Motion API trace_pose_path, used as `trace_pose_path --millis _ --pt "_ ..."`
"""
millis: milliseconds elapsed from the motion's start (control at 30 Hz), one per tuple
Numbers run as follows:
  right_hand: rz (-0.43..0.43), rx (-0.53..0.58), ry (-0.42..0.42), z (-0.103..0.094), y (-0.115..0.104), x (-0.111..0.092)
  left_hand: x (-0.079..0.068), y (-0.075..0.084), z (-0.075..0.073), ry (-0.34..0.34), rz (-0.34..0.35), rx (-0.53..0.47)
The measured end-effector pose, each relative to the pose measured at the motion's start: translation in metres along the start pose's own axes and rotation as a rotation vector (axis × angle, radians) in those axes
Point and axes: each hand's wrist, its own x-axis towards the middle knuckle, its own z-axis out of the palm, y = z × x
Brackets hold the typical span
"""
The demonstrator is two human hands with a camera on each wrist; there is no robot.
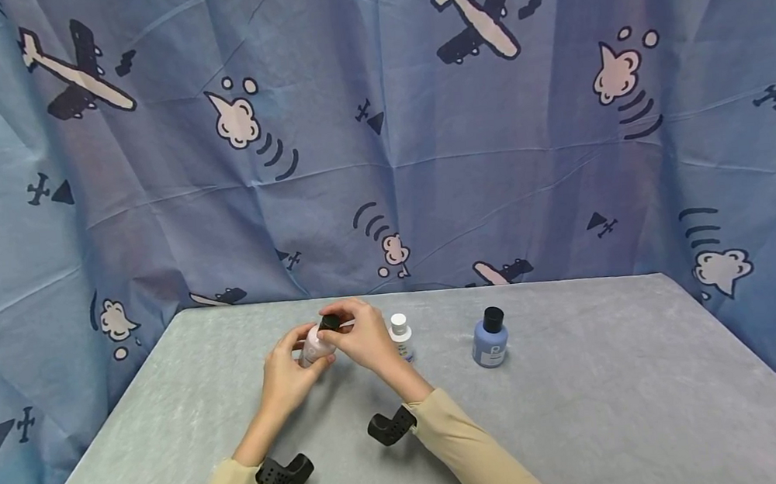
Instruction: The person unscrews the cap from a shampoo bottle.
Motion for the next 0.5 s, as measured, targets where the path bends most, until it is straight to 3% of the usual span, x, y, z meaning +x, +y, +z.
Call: trace_pose_path --millis 267,500 --pt "0.001 0.029 -0.043 -0.0006 0.0007 -0.0005 -0.0004 -0.0029 -0.0009 -0.006 -0.018 0.009" --pt "0.018 0.011 -0.004 -0.0008 -0.0010 -0.0011 -0.0006 -0.0032 -0.0029 0.022 -0.045 0.027"
